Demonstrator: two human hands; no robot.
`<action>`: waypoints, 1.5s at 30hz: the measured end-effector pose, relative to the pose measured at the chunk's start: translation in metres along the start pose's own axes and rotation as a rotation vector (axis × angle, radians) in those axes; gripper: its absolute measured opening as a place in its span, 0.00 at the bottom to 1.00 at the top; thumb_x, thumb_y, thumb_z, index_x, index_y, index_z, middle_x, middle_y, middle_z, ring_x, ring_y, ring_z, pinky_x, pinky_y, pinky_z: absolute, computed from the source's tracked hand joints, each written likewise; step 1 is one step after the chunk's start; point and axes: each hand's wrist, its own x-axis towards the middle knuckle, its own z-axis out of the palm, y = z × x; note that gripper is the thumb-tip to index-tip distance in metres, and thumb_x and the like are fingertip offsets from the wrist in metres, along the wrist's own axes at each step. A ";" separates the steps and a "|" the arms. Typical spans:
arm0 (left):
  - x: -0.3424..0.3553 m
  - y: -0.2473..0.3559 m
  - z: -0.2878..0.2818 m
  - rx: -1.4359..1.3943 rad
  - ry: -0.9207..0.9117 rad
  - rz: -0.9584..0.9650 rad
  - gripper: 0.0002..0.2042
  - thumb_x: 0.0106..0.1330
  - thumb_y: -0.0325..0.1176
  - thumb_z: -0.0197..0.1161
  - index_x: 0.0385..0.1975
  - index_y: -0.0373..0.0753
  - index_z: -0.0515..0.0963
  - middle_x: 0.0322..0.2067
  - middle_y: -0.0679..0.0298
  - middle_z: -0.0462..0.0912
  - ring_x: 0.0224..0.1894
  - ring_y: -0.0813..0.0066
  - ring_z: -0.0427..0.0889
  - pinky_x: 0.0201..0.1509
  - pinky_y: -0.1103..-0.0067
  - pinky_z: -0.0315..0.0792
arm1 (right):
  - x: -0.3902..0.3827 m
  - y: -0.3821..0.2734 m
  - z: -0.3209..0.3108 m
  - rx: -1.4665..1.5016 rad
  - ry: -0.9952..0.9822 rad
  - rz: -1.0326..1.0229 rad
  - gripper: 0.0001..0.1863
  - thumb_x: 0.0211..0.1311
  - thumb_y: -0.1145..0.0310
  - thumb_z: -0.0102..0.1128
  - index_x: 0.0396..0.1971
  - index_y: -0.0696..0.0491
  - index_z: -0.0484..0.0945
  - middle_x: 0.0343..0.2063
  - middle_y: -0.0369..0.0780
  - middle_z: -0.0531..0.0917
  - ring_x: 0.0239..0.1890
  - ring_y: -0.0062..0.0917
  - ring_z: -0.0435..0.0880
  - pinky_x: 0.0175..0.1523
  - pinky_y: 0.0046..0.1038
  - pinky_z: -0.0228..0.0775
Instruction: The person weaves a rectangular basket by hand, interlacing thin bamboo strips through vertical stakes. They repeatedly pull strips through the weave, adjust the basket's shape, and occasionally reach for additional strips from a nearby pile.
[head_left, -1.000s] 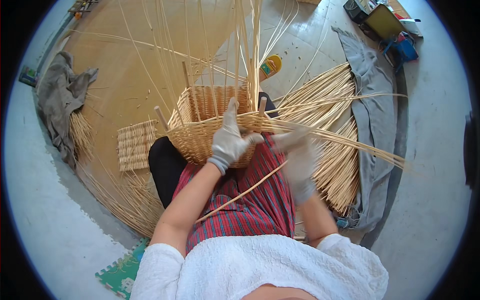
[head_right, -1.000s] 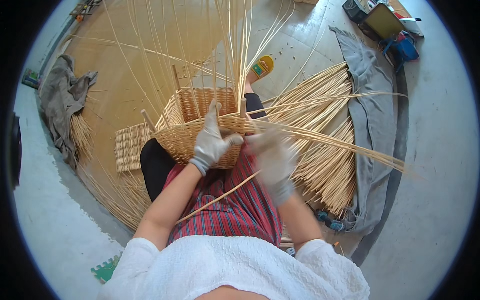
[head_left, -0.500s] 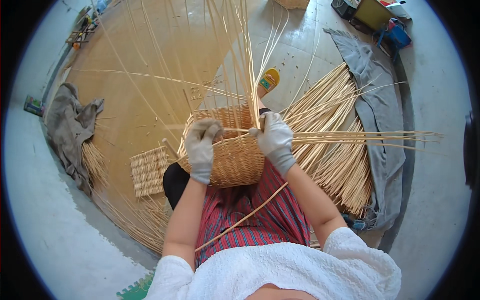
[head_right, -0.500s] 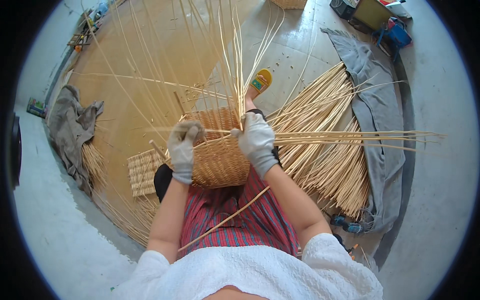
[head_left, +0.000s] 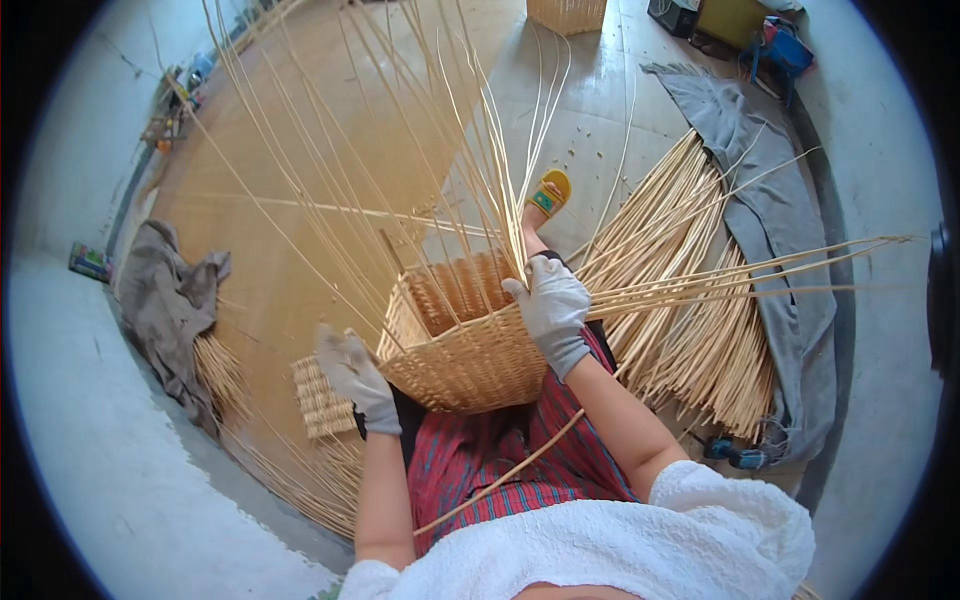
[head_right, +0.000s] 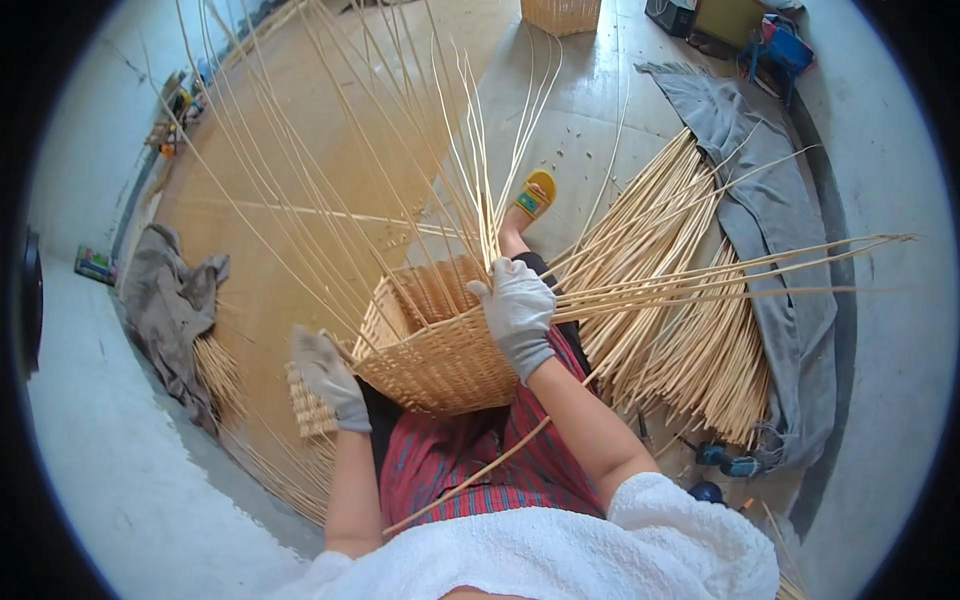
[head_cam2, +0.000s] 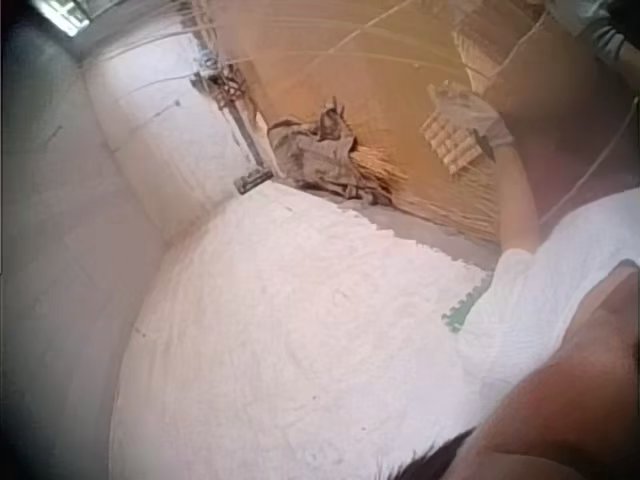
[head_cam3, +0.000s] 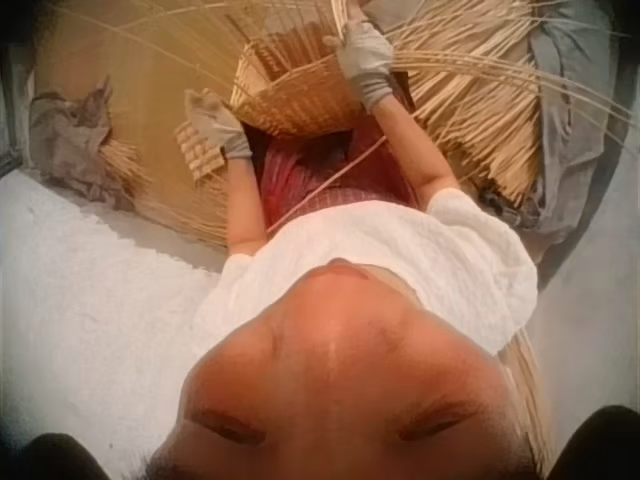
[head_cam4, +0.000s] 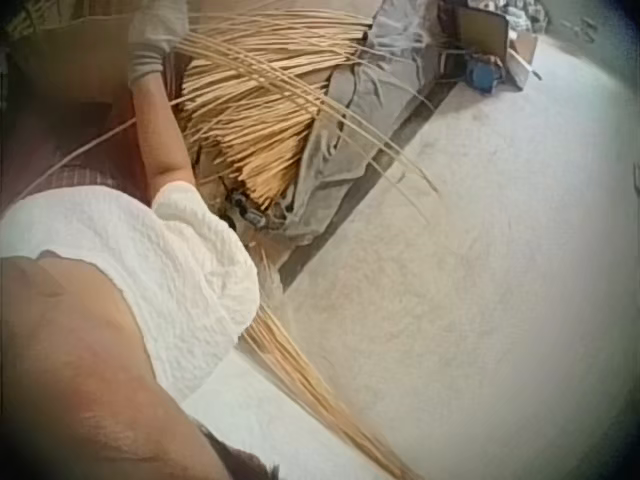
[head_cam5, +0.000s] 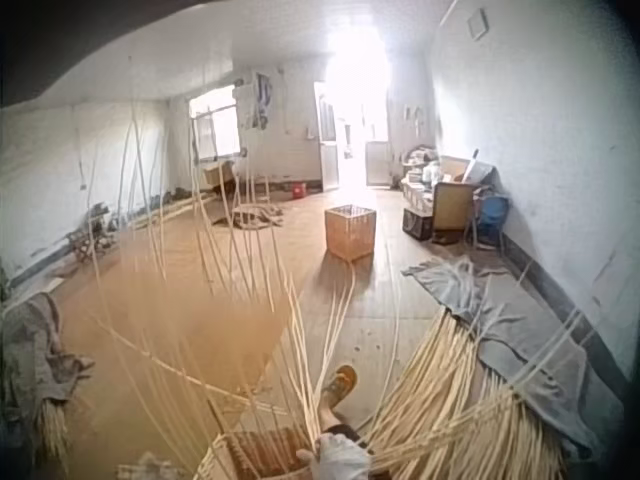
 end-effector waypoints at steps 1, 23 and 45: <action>-0.002 -0.027 -0.018 -0.009 -0.172 -0.200 0.18 0.76 0.39 0.61 0.56 0.33 0.73 0.48 0.59 0.80 0.54 0.70 0.78 0.63 0.73 0.72 | 0.000 -0.003 -0.002 -0.010 0.011 -0.017 0.19 0.62 0.48 0.66 0.32 0.50 0.78 0.27 0.41 0.80 0.31 0.38 0.83 0.36 0.42 0.73; 0.040 0.139 0.028 -0.520 -0.450 -0.001 0.25 0.80 0.43 0.53 0.68 0.32 0.66 0.61 0.57 0.76 0.63 0.70 0.75 0.70 0.71 0.68 | 0.107 0.096 -0.230 0.383 0.556 -0.253 0.30 0.72 0.43 0.56 0.57 0.56 0.77 0.49 0.48 0.83 0.52 0.38 0.82 0.60 0.35 0.71; -0.028 0.317 0.001 -0.179 -0.855 0.698 0.50 0.54 0.58 0.77 0.69 0.32 0.63 0.40 0.56 0.83 0.44 0.69 0.84 0.48 0.69 0.79 | 0.014 0.067 -0.051 1.089 0.048 0.195 0.33 0.80 0.43 0.36 0.64 0.57 0.71 0.52 0.48 0.84 0.53 0.35 0.82 0.61 0.32 0.70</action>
